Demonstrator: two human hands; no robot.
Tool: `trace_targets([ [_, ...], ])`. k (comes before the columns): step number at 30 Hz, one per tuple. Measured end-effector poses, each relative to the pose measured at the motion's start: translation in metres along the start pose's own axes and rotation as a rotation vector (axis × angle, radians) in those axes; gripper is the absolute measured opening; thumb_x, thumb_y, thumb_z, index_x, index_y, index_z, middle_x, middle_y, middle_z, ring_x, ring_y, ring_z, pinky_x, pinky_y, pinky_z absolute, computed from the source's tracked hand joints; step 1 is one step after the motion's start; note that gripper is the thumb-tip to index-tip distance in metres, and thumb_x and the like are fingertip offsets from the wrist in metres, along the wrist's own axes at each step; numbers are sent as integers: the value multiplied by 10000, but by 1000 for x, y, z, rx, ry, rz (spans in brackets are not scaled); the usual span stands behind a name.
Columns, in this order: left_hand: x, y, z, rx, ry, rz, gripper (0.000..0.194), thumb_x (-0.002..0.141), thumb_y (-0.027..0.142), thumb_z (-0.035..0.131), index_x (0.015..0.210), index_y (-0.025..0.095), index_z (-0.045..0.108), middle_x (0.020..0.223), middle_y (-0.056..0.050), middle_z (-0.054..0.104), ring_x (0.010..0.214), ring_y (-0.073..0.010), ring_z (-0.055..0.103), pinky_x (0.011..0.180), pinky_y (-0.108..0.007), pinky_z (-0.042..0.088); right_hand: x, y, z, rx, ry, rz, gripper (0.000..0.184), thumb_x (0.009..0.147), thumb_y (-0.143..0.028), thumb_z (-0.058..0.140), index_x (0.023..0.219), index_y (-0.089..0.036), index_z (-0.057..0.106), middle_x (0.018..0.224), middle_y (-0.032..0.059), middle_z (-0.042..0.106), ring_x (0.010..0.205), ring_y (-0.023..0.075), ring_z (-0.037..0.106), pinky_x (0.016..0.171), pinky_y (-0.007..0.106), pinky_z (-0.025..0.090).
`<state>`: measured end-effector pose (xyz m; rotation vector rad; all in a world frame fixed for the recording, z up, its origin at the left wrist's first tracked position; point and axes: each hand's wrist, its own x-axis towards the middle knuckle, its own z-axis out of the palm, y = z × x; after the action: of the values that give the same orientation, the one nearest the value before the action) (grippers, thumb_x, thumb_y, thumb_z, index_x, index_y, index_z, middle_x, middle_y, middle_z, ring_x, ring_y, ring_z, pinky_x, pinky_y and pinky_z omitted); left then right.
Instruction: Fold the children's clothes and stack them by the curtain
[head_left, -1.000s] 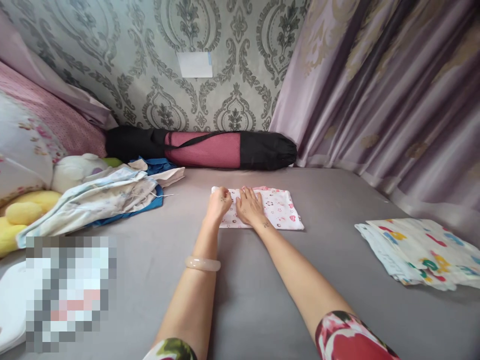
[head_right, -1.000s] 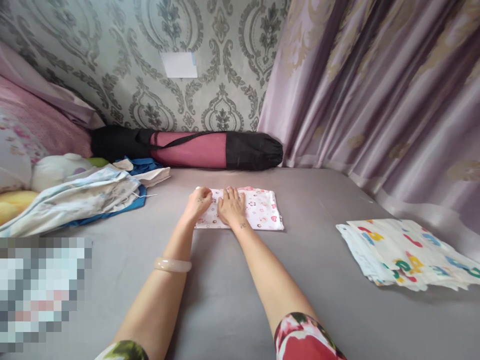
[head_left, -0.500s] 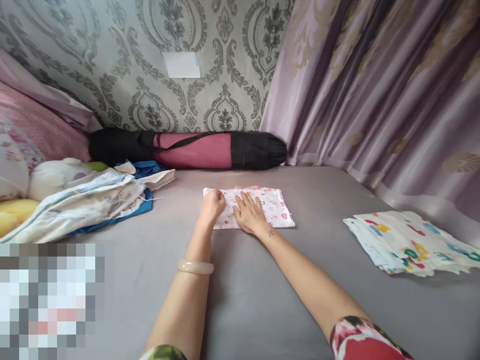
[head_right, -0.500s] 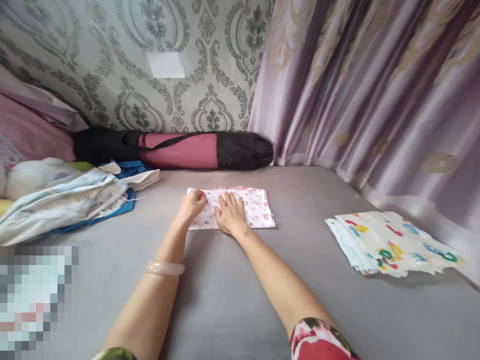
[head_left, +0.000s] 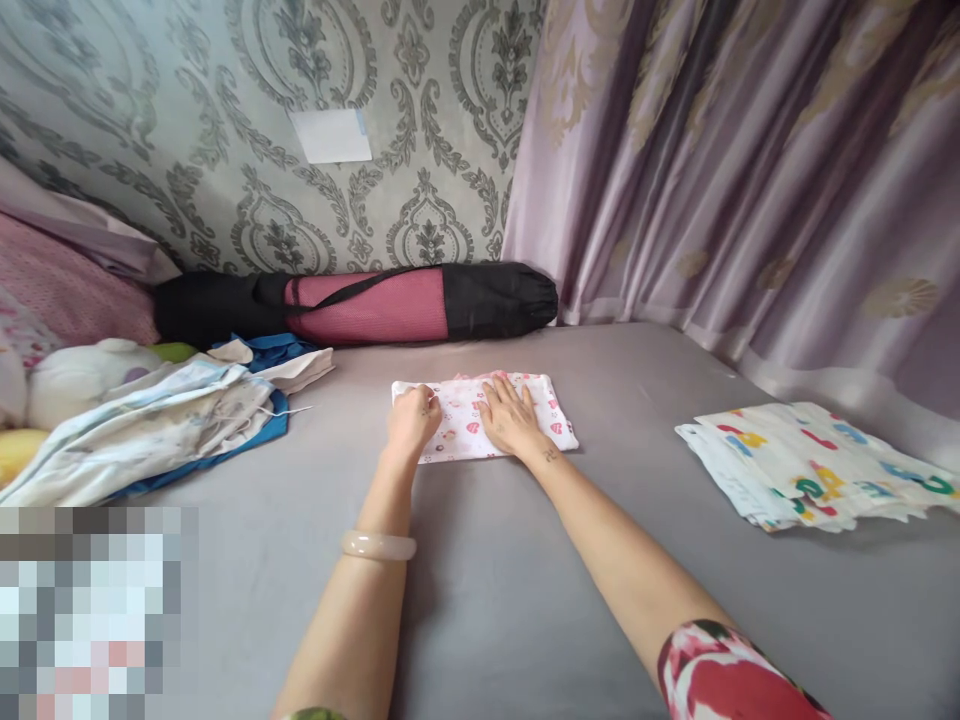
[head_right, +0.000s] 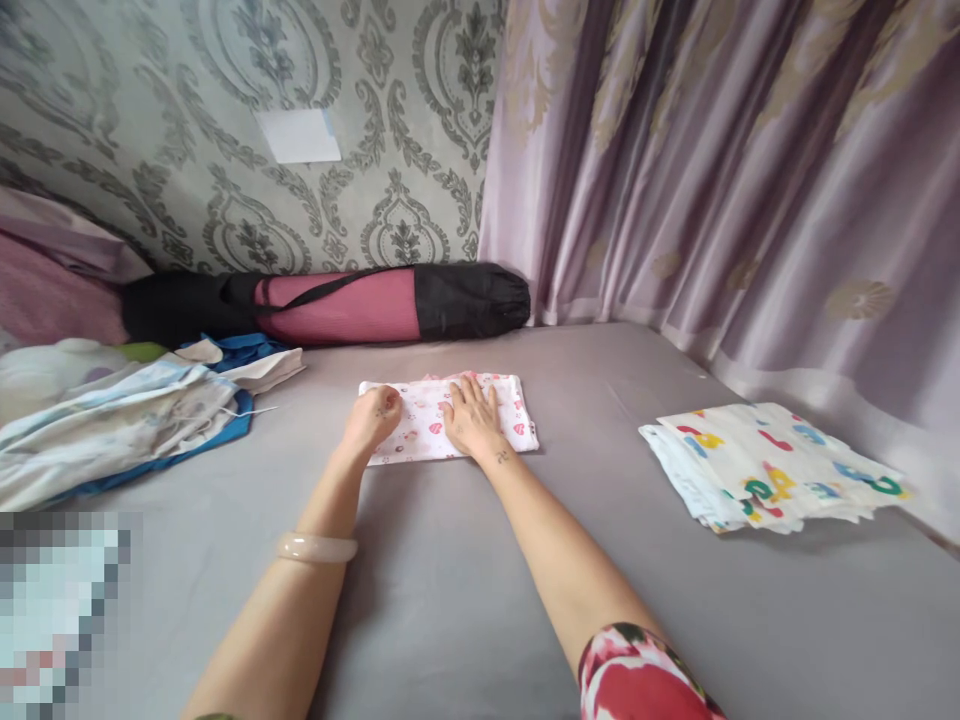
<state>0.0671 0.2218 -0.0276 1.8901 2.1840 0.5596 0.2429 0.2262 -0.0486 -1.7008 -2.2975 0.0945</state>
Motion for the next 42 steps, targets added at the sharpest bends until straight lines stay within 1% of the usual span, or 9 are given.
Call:
trace_targets([
  [3,-1,1,2,59,16,40,320,891,236,422,1084,150,663,1148,-154,648,1051,-265,591,827,-307,432,0,5,5,-6,-10,8,539,1006,-375,265,1474,-133,381,1559,117,311,1456,228,211,1184,479,73],
  [7,-2,2,1,92,4,55,326,894,234,413,1073,143,670,1130,-157,644,1049,-270,588,849,-312,431,-1,4,7,-2,3,8,538,1004,-374,279,1470,-128,385,1553,120,324,1449,233,228,1184,480,77],
  [14,-2,0,1,87,-1,58,324,899,256,413,1057,161,679,1141,-147,642,1062,-262,582,839,-301,433,-2,11,-7,35,-23,10,524,1006,-361,251,1468,-157,392,1560,105,313,1453,222,222,1181,476,114],
  [18,-1,-2,3,117,16,72,312,889,255,425,1035,169,687,1108,-134,657,1044,-255,591,836,-287,441,-5,24,-15,3,20,83,543,1007,-362,232,1484,-139,363,1567,118,291,1462,237,193,1185,483,69],
  [22,0,-2,4,128,27,84,314,884,249,430,1027,165,697,1092,-141,661,1020,-264,598,842,-297,447,-7,34,-10,3,-15,120,544,1004,-358,234,1483,-136,366,1566,106,298,1461,222,194,1184,452,104],
  [27,-1,-1,3,129,14,87,329,888,242,427,1046,148,700,1109,-160,656,1023,-277,600,866,-314,444,-8,36,-4,15,10,110,542,1003,-350,241,1474,-119,378,1558,106,318,1456,223,208,1184,441,109],
  [34,-2,0,1,109,1,79,322,890,251,425,1031,155,698,1116,-147,652,1038,-260,591,852,-299,442,-8,37,-9,12,10,107,540,1002,-349,234,1465,-121,394,1548,106,339,1448,223,228,1182,427,125],
  [39,-1,-2,0,87,-7,91,326,888,244,424,1046,146,692,1100,-157,656,1032,-265,595,845,-306,444,-6,44,-15,-24,93,174,545,1002,-329,206,1459,-106,401,1557,121,315,1454,241,213,1184,448,90],
  [42,-1,-2,1,80,-5,80,332,886,240,422,1064,146,686,1096,-154,657,1031,-269,597,832,-311,449,-6,50,-14,-43,65,213,562,1004,-348,199,1468,-88,381,1559,120,311,1455,243,207,1179,451,118],
])
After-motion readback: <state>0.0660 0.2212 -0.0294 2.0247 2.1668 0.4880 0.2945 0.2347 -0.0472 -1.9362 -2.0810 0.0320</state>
